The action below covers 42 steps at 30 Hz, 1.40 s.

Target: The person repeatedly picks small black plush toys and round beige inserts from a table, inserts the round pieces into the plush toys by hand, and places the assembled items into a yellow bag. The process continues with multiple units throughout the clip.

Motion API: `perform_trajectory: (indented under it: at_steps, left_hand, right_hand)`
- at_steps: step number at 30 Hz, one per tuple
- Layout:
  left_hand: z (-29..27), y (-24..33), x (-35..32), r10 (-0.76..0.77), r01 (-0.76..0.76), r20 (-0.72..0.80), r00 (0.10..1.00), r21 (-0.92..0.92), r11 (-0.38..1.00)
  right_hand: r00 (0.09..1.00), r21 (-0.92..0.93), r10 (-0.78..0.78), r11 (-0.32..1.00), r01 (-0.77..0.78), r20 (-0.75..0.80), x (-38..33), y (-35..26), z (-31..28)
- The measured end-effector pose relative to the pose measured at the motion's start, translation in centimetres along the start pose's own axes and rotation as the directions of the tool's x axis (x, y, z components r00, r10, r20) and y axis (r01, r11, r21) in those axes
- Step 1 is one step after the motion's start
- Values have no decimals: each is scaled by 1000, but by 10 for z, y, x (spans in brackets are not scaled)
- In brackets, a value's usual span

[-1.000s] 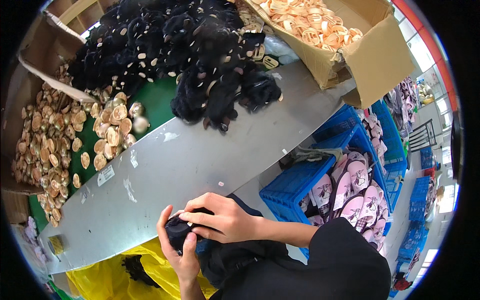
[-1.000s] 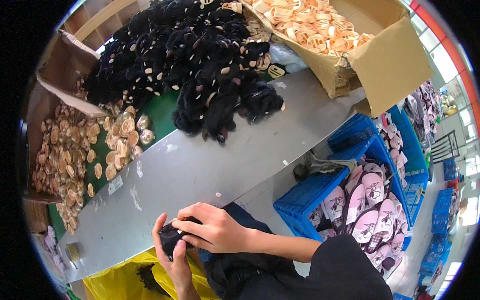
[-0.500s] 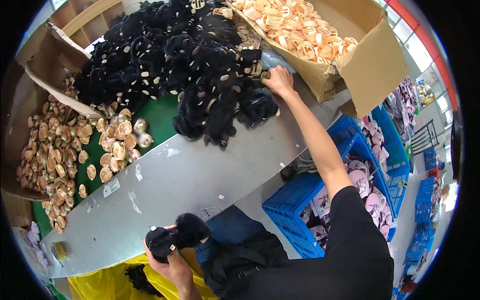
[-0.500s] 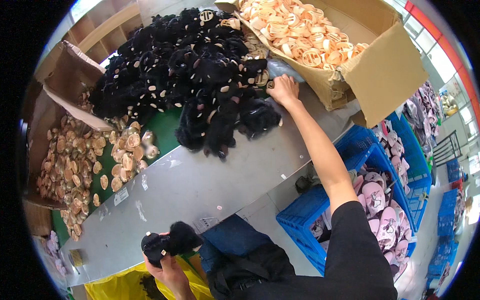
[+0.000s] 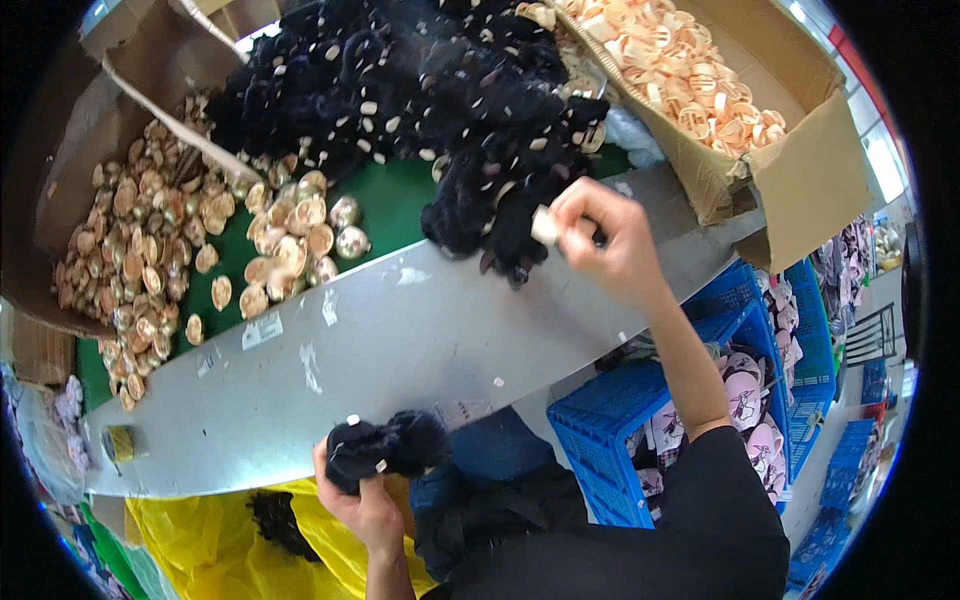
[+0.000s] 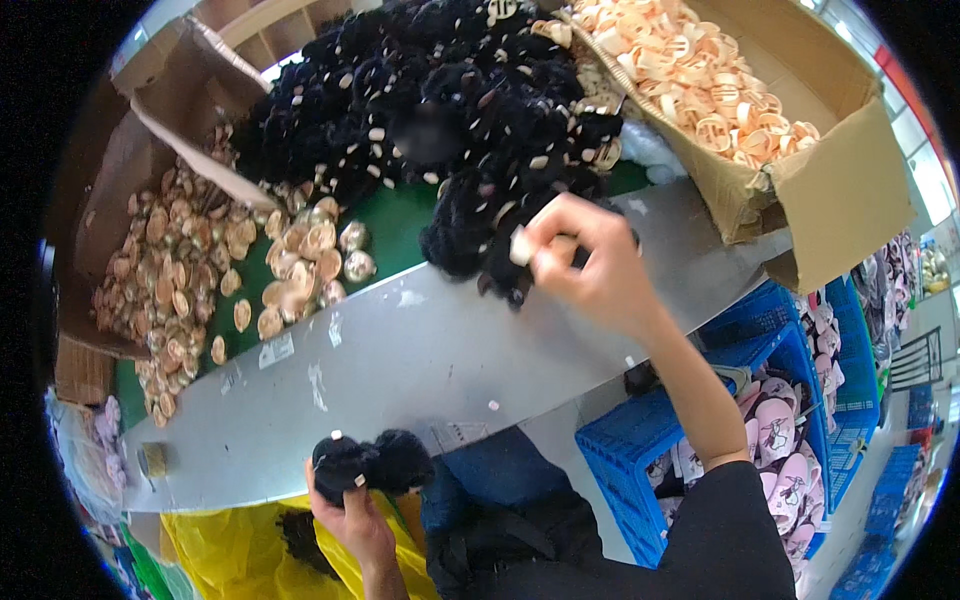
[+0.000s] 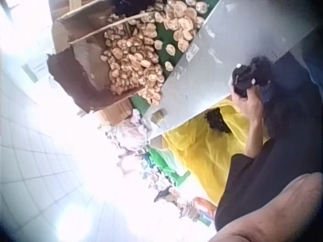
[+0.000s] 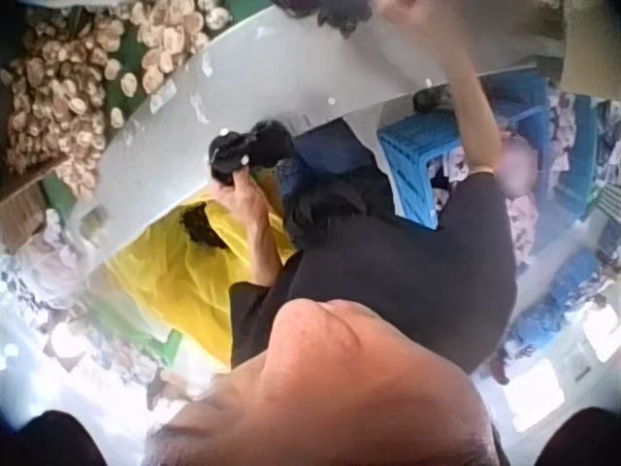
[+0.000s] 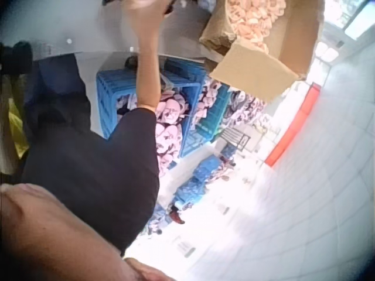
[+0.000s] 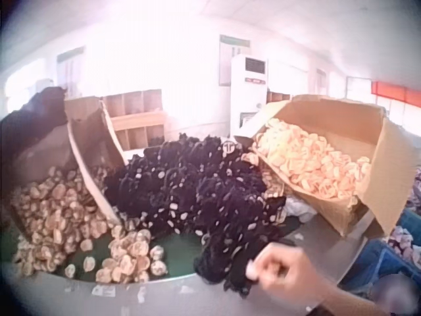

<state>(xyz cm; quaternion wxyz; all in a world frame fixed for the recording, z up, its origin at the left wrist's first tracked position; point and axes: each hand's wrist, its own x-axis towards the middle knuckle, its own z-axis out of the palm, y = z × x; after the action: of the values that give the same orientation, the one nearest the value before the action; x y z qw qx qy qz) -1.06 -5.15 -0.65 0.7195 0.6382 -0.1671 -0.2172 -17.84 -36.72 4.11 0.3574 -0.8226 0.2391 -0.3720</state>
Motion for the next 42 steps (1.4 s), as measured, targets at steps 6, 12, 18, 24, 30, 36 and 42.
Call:
perform_trajectory:
  at_steps: [6, 12, 18, 24, 30, 36, 42]
  left_hand:
    - [13, 3, -3, -11, 13, 91, 996, -17, 1000]
    - [-7, 7, -13, -78, 79, 64, 995, -9, 997]
    - [-20, 14, -19, -154, 155, 19, 988, -69, 986]
    - [-22, 19, -21, -173, 173, 23, 985, -12, 985]
    - [-25, 19, -23, -247, 248, 72, 966, -4, 969]
    - [-24, 22, -23, -292, 292, 90, 952, 10, 956]
    - [-20, 22, -24, -188, 189, 90, 978, 0, 982]
  right_hand:
    - [866, 576, 46, 728, -370, 498, -65, -68, 108]
    - [857, 631, -46, 697, -341, 513, -66, -102, 147]
    - [821, 429, -306, 899, 84, 482, -49, -113, 160]
    - [739, 316, -413, 907, 280, 532, -43, -130, 168]
    - [785, 202, -409, 912, 356, 465, -47, -126, 179]
    - [820, 224, -459, 887, 404, 341, -50, -115, 188]
    - [933, 367, -237, 922, 128, 271, -66, -110, 190]
